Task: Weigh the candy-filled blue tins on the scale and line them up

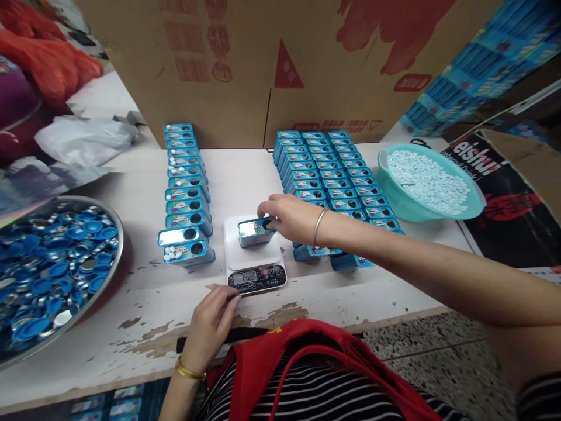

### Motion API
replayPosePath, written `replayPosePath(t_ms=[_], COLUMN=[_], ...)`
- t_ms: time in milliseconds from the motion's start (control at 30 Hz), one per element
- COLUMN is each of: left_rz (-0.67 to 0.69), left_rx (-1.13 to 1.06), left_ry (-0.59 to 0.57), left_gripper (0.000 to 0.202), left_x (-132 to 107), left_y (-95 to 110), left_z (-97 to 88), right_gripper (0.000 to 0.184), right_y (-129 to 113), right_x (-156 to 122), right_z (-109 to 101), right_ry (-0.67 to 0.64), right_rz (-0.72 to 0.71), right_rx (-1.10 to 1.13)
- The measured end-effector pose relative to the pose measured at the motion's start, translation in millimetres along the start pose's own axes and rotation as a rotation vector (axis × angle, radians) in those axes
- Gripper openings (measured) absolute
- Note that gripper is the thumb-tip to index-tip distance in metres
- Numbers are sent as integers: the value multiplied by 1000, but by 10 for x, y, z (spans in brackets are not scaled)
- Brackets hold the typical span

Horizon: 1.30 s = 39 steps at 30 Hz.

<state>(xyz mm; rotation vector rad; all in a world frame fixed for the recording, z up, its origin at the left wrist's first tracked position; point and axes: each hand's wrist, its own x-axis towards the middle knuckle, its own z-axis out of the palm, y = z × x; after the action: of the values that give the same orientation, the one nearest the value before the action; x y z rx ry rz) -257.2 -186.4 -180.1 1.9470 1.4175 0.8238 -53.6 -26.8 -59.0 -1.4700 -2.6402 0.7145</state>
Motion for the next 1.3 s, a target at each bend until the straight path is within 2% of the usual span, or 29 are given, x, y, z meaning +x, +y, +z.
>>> replayPosePath(t_ms=[67,133,233,300,400,500,600,800,1000,1133,1300], left_rz=[-11,-27,-89,-157,-231,-253,-254,-240,-205,-190,-203], left_rx=[-15,-34,-46,-24,8,2,1,0,-2,-20,-11], left_ry=[8,45,140,211,284,297,281,253,228,217,182], left_gripper=[16,17,17,18,19,20,19,18,19,20,22], left_x=[3,-8,-57,-97,-139,-147,-136,-109,-115,-92,-52], left_y=[9,3,-40,-87,-159,-203,-207,-156,-150,-137,-143], left_z=[-3,-14,-45,-66,-80,-72,-56,-45,-56,-53,-49], right_gripper=[14,5,14,16,5,8,5,4,13,9,19], right_y=[44,122,279,377,470,485,435,186,-10,-14,-4], right_x=[-14,-61,-202,-328,-504,-589,-559,-339,-133,-25,51], right_z=[-29,-52,-27,31,121,155,134,29,-44,-10,39], right_ry=[21,17,50,57,4,-25,-40,-7,-25,-7,64], right_rz=[-1,58,262,403,523,506,380,174,120,62,12], right_rx=[250,677,1263,1441,1503,1450,1323,805,343,41,-42])
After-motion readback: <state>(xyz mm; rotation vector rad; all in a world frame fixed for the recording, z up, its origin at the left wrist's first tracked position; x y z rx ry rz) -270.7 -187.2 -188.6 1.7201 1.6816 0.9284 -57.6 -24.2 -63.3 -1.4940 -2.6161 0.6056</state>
